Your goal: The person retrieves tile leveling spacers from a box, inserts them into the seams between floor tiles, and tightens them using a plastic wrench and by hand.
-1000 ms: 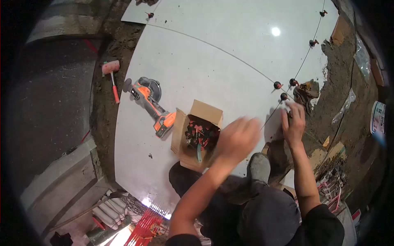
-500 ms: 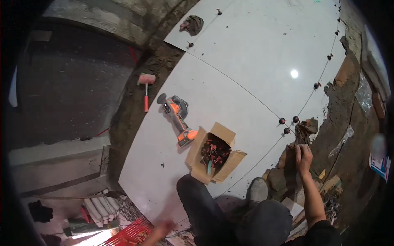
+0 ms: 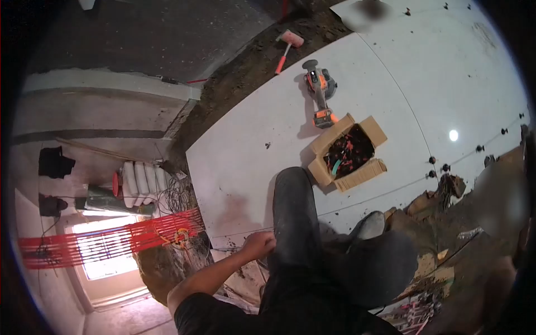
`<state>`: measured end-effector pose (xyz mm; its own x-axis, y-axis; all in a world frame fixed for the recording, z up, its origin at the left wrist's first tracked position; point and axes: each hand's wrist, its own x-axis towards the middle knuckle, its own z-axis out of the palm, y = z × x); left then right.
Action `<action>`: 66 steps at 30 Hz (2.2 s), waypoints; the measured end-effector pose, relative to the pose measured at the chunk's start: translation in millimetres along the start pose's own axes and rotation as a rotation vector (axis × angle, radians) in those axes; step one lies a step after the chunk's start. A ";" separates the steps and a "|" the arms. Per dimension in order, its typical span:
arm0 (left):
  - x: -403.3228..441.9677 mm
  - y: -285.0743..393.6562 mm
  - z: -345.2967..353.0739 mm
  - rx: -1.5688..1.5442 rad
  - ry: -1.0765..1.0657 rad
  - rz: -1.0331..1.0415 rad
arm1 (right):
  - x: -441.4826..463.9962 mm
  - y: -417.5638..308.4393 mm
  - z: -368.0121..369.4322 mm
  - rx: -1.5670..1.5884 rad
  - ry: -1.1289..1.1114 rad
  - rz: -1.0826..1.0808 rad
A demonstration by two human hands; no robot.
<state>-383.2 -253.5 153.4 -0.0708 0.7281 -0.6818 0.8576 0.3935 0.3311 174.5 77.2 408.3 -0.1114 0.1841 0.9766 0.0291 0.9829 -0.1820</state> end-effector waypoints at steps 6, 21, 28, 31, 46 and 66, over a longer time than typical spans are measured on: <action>11.9 0.9 4.7 -0.040 -0.031 -0.047 | 26.6 -32.6 41.2 0.180 -0.022 -0.020; -107.2 -75.4 73.1 -0.074 0.045 -0.001 | 47.8 -43.0 55.1 0.208 0.022 -0.060; -47.5 -130.0 111.6 -0.125 0.338 -0.274 | 15.2 -38.9 12.9 0.159 0.231 -0.019; 45.2 -104.4 79.8 -0.136 0.827 -0.242 | -30.4 -27.4 -9.4 0.118 0.440 0.200; 355.9 168.6 -12.2 0.060 0.516 0.372 | -427.9 -77.1 50.0 -0.433 -0.001 1.650; 510.1 410.7 -40.1 -0.083 0.607 0.535 | -579.1 18.0 -137.1 -1.418 -0.096 1.337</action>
<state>-87.5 302.0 -32.3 0.0535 0.9975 0.0468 0.8149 -0.0707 0.5753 375.7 -12.8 -144.8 0.6134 0.7333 0.2931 0.7709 -0.4753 -0.4240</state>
